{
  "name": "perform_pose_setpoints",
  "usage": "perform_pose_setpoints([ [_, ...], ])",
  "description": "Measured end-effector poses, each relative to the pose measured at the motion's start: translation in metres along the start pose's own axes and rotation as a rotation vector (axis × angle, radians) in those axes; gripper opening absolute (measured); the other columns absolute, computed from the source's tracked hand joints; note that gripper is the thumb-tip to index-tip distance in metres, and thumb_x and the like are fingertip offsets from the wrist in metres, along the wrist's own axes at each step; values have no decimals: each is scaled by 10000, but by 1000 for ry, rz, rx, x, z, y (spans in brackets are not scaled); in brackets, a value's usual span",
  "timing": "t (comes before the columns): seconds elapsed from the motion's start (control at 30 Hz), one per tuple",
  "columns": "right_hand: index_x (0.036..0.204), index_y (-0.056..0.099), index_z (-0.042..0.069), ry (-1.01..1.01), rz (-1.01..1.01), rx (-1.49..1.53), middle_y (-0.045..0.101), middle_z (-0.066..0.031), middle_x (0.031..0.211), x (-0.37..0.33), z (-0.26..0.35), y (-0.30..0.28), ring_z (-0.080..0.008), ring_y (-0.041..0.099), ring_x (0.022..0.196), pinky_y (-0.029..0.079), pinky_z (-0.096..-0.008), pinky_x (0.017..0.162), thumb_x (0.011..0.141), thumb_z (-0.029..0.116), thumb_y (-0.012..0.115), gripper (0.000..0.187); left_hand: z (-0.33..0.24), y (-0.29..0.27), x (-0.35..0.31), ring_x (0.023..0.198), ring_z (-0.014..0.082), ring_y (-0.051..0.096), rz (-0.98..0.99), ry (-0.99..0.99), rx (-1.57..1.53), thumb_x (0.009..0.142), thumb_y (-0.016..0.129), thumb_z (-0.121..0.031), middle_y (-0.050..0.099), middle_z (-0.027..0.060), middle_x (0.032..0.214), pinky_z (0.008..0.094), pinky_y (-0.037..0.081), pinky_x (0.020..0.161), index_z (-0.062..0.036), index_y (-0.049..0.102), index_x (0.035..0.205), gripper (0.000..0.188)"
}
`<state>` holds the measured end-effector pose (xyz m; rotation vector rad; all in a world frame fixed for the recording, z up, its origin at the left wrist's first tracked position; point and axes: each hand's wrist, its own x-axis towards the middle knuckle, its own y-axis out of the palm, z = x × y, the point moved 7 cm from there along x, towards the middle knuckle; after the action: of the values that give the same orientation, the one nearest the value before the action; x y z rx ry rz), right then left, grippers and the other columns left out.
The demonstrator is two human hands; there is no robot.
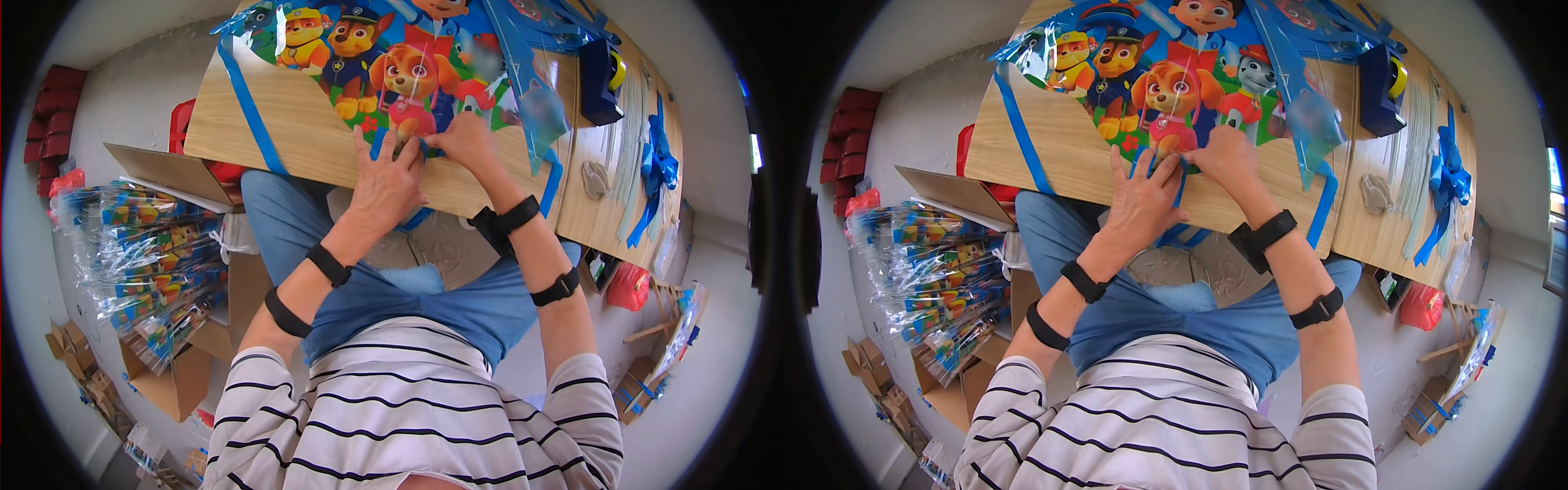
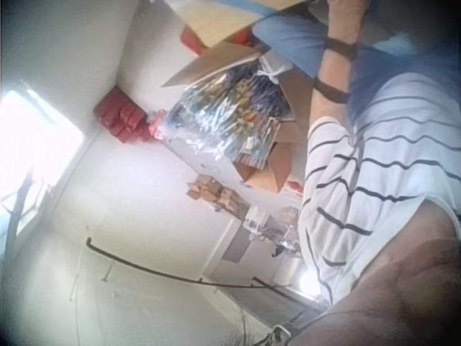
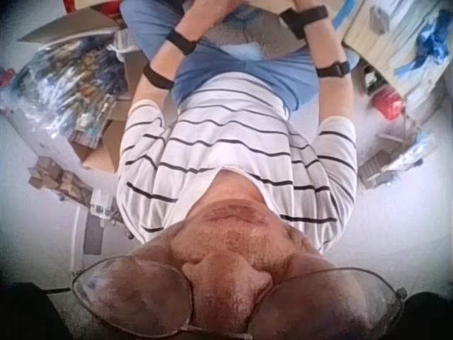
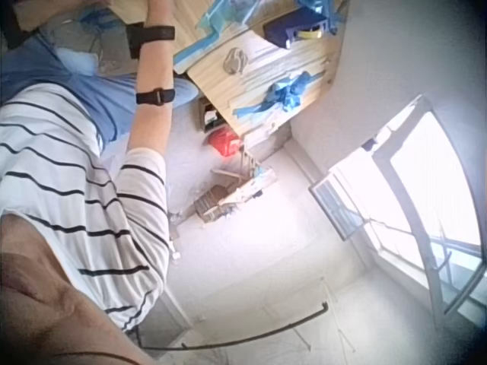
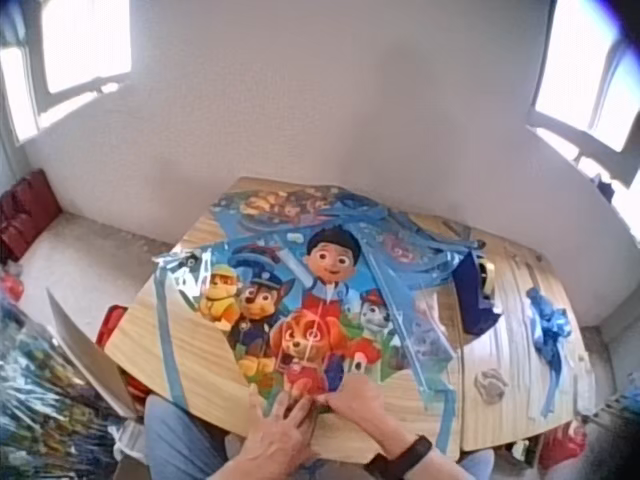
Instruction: Assembling decorative banners by attaching blue ribbon and wooden sticks using a tape dispenser.
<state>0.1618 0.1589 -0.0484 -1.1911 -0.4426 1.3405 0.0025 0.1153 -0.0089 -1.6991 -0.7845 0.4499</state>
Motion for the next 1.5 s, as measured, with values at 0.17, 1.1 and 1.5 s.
perform_pose_setpoints([
  [0.17,764,695,-4,-11,-84,29,686,-220,830,-19,-5,-42,-368,680,814,533,-437,710,683,361,807,391,3,-1,-2,1318,342,394,14,-10,-4,617,817,-398,494,31,1326,741,166,1058,-67,584,1249,751],
  [1.1,883,720,66,75,-67,-30,710,-161,931,-4,35,3,-336,686,895,543,-425,742,659,372,817,391,8,-15,-30,1230,296,470,-159,-47,-110,632,813,-283,527,89,1194,725,159,1071,-37,600,1112,579],
  [1.5,764,703,48,-74,-205,12,690,-174,849,-16,17,-7,-344,672,839,519,-442,692,664,326,809,313,28,-11,-31,1363,295,370,-47,-116,-28,674,796,-385,454,85,1421,747,113,1059,-44,531,1323,780],
])
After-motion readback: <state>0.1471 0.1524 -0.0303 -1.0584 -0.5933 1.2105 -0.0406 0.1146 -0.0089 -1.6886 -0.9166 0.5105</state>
